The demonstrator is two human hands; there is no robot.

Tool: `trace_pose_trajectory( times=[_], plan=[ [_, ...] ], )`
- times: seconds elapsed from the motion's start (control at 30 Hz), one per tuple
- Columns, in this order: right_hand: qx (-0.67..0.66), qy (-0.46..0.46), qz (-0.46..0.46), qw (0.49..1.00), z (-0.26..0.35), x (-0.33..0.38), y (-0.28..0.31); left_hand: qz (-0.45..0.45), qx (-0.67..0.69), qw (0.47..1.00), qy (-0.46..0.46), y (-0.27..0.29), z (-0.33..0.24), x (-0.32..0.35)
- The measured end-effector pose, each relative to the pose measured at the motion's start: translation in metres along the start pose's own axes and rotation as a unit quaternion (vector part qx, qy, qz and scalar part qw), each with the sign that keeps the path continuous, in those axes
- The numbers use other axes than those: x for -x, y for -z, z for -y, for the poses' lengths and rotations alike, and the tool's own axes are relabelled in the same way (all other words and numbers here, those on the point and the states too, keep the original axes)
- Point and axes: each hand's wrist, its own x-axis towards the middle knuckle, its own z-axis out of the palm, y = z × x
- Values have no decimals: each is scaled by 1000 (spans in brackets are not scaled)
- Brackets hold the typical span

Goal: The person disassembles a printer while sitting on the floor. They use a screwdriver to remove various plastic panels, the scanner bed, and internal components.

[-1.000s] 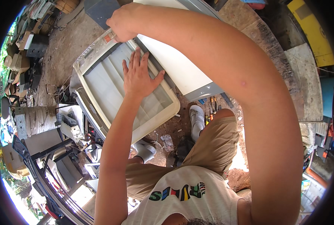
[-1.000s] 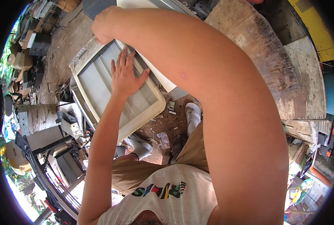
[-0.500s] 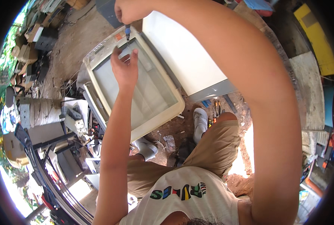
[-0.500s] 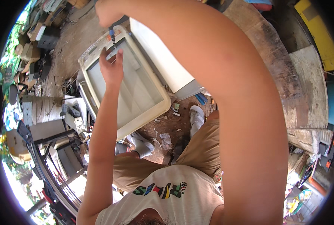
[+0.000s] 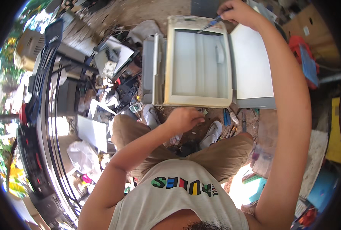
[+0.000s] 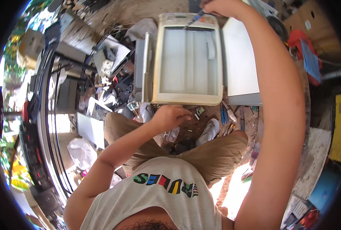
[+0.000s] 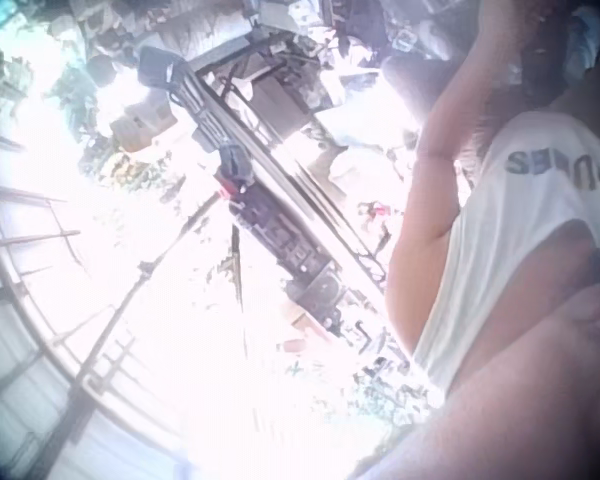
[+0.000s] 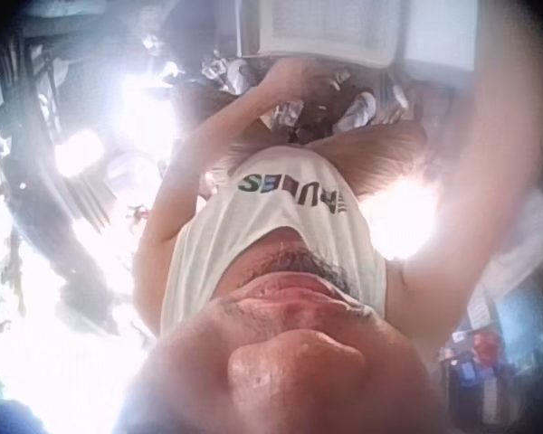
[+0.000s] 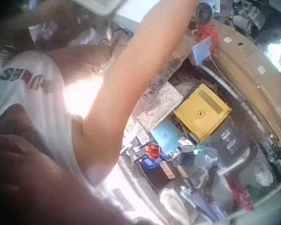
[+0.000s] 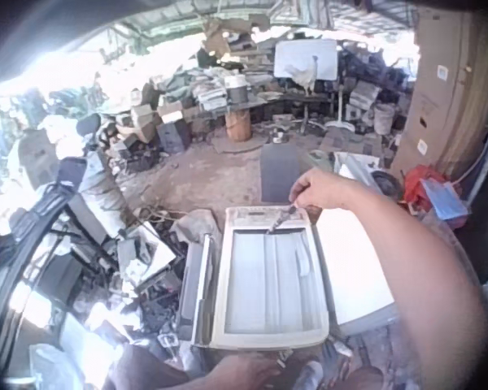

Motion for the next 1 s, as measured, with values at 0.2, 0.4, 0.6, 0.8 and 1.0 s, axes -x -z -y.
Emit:
trace_pose_trajectory(
  times=[0.2, 0.4, 0.6, 0.8, 1.0],
  plan=[
    [-50, 44, -38, 997, 32, 22, -62, -45, -30, 999, 2, -13, 13, 52],
    [-375, 24, -173, 910, 73, 88, -190, -266, 371, 886, 82, 42, 12, 44],
    [-290, 224, -160, 917, 203, 154, -347, -447, 447, 771, 79, 119, 39, 103],
    [-37, 385, -122, 914, 240, 171, -287, -552, 110, 808, 172, 338, 63, 195],
    [-19, 119, -34, 992, 116, 210, -262, -293, -484, 685, 459, 561, 208, 366]
  ],
)
